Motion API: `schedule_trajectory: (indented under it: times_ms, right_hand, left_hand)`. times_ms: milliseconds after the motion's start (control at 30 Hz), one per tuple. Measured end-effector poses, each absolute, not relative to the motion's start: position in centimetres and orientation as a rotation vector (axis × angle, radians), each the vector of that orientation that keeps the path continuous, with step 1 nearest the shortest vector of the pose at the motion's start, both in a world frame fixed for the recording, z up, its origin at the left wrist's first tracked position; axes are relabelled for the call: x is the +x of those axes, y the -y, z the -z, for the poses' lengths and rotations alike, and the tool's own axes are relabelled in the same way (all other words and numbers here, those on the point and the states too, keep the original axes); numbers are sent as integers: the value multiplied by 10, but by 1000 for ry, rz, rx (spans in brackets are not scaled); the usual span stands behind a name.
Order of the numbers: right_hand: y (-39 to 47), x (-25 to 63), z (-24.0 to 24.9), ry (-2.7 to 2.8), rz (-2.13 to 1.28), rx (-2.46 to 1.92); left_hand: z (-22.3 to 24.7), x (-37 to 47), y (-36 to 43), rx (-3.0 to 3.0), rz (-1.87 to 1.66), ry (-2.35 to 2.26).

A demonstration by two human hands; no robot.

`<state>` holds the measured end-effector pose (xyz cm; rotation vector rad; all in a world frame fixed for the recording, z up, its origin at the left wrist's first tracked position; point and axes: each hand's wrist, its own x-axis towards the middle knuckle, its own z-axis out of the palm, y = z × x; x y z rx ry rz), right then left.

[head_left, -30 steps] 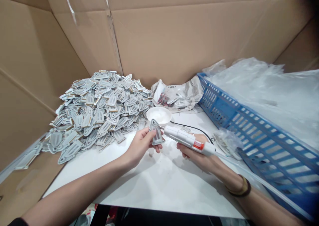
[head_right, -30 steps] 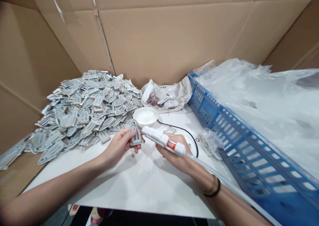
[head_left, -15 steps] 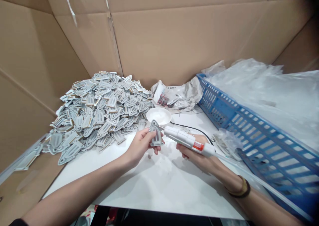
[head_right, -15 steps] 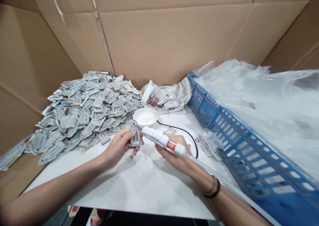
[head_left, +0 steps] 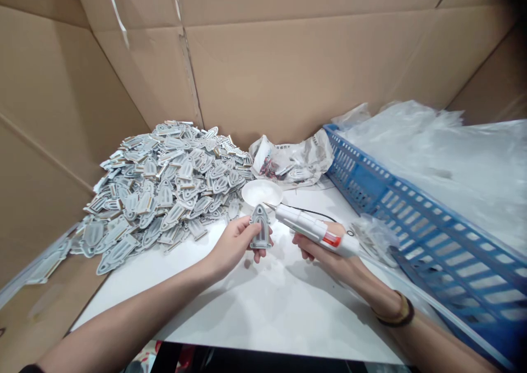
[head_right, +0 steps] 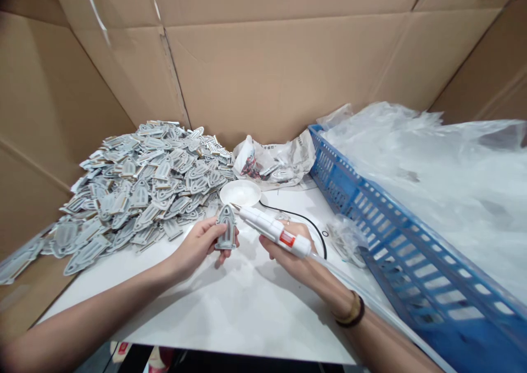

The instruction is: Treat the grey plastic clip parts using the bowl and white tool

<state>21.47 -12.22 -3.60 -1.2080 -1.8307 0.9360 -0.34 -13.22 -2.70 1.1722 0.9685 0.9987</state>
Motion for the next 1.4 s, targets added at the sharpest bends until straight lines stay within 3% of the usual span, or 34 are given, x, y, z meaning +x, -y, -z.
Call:
schedule_trajectory:
  times_ms: [467,600,800,1033,1233,1400]
  right_hand:
    - [107,219,51,1589,-987,-1285]
    - [110,218,45,1615,-942,-1277]
    - [111,217,43,1644,-885,-1258]
    - [111,214,40,1624,-890,-1274]
    - [105,217,41,1495,-898,-1324]
    - [101,222,32,1320,-926,-1297]
  left_hand:
    - [11,-30,107,1390,-743,-1309]
    - [-22,-67,88,1776,-883,-1583]
    - [-71,-152,66,1617,-1013,-1946]
    - [-75,-213,64,1541,-856,-2087]
    - [-84,-214,67,1709,-752,-2277]
    - [-77,-135,91,2313,-879,-2690]
